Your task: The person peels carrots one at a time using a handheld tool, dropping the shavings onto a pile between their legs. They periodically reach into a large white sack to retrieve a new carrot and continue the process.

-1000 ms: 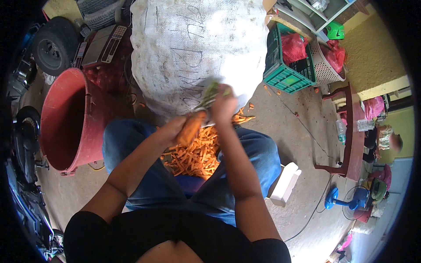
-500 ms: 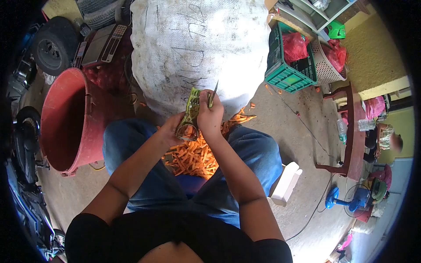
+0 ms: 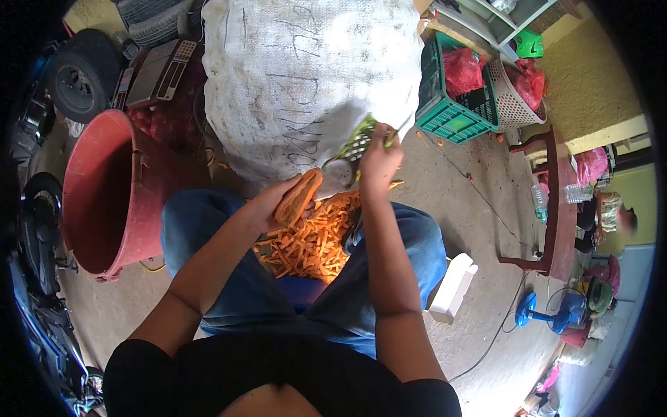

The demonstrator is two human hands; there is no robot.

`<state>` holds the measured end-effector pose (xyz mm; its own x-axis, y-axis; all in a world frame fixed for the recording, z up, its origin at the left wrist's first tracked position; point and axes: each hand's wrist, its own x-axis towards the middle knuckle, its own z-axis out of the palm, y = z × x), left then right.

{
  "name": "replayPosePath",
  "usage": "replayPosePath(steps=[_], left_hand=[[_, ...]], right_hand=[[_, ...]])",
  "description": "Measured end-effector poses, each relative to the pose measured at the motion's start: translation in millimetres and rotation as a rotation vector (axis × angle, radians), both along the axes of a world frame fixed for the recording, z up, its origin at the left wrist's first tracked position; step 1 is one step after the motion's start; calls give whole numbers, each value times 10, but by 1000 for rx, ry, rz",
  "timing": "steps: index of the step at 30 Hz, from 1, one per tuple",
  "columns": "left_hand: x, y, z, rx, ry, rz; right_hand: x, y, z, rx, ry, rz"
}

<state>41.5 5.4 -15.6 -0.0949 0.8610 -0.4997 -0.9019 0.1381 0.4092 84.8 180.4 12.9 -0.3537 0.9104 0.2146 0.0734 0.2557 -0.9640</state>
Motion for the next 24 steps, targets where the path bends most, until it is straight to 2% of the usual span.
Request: replayPosePath(steps=[2, 4, 6, 8, 10, 11, 12, 13, 14, 16, 17, 21, 22, 23, 24], left_hand=[[-42, 24, -195, 33, -29, 42], [-39, 42, -135, 65, -58, 75], [8, 59, 77, 4, 19, 205], [7, 28, 57, 7, 67, 154], [27, 9, 75, 8, 119, 104], [80, 15, 119, -117, 183, 21], [118, 19, 150, -241, 247, -66], [130, 17, 156, -214, 218, -49], [111, 7, 131, -213, 218, -56], [37, -9, 53, 22, 196, -1], [30, 3, 41, 25, 197, -2], [20, 54, -80, -11, 11, 136], [18, 67, -84, -4, -51, 169], [30, 73, -50, -7, -51, 169], [44, 79, 54, -60, -46, 234]], right_hand=[[17, -269, 92, -167, -51, 197], [22, -510, 25, 39, -77, 309], [29, -684, 53, 129, -110, 362], [26, -679, -23, 132, -128, 383], [-1, -592, -49, 294, -206, 270], [-17, -460, 6, 193, -280, 187], [-62, -210, -133, 339, -206, 76], [-52, -15, -161, 243, -225, 8], [-34, 126, -162, 310, -223, -103], [-1, 265, -109, 143, -143, -156], [7, 253, -105, 146, -142, -158], [10, -267, 32, -109, -82, 159], [-1, -428, 30, -70, -39, 214], [14, -549, 65, 23, -143, 263], [1, -634, 6, 202, -86, 270]])
